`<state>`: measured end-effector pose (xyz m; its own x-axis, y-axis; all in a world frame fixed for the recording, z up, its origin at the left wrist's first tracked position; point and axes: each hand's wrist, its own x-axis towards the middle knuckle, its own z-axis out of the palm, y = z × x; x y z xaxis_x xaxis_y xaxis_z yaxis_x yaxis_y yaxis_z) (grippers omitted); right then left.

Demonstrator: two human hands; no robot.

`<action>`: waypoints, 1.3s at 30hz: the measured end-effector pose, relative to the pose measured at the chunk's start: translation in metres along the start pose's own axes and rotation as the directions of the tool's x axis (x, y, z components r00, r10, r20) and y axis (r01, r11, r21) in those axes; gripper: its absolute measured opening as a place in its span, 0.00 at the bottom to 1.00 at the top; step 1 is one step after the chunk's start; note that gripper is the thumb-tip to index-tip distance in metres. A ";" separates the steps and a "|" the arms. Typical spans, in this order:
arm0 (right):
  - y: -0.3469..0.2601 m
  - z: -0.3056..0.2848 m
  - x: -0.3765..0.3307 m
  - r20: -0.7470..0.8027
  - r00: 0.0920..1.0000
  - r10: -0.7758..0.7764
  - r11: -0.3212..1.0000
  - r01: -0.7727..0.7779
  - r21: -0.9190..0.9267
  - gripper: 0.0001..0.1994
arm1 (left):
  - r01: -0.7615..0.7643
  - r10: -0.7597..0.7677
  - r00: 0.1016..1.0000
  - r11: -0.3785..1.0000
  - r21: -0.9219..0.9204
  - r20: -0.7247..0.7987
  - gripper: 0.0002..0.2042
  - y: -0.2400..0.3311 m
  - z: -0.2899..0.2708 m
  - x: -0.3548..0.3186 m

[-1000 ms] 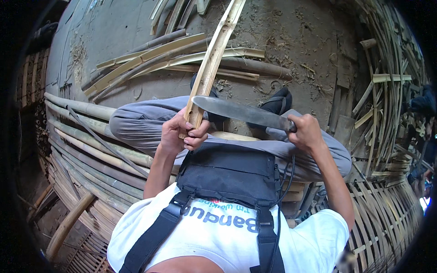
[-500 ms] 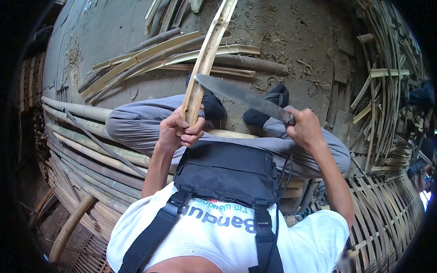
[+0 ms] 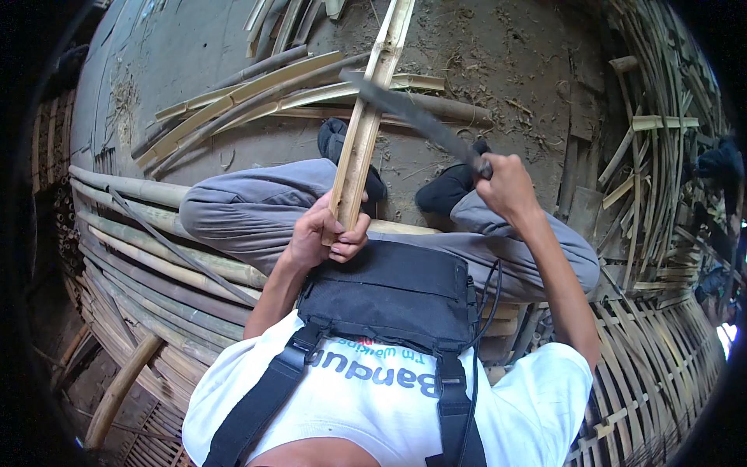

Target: Using a machete to scrape and shave the surface of a bamboo strip.

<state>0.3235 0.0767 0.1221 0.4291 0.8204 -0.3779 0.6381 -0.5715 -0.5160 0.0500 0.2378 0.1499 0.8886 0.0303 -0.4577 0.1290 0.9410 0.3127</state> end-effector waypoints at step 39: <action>-0.026 0.042 0.160 0.087 0.996 0.033 0.983 -0.016 -0.183 0.10 | 0.088 -0.062 0.971 0.991 0.104 -0.233 0.09 0.016 -0.072 -0.014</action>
<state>0.3484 0.2216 0.0426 0.3925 0.7964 -0.4601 0.7373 -0.5715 -0.3603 0.0076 0.2765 0.1012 0.7519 0.0494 -0.6574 0.2522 0.8998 0.3560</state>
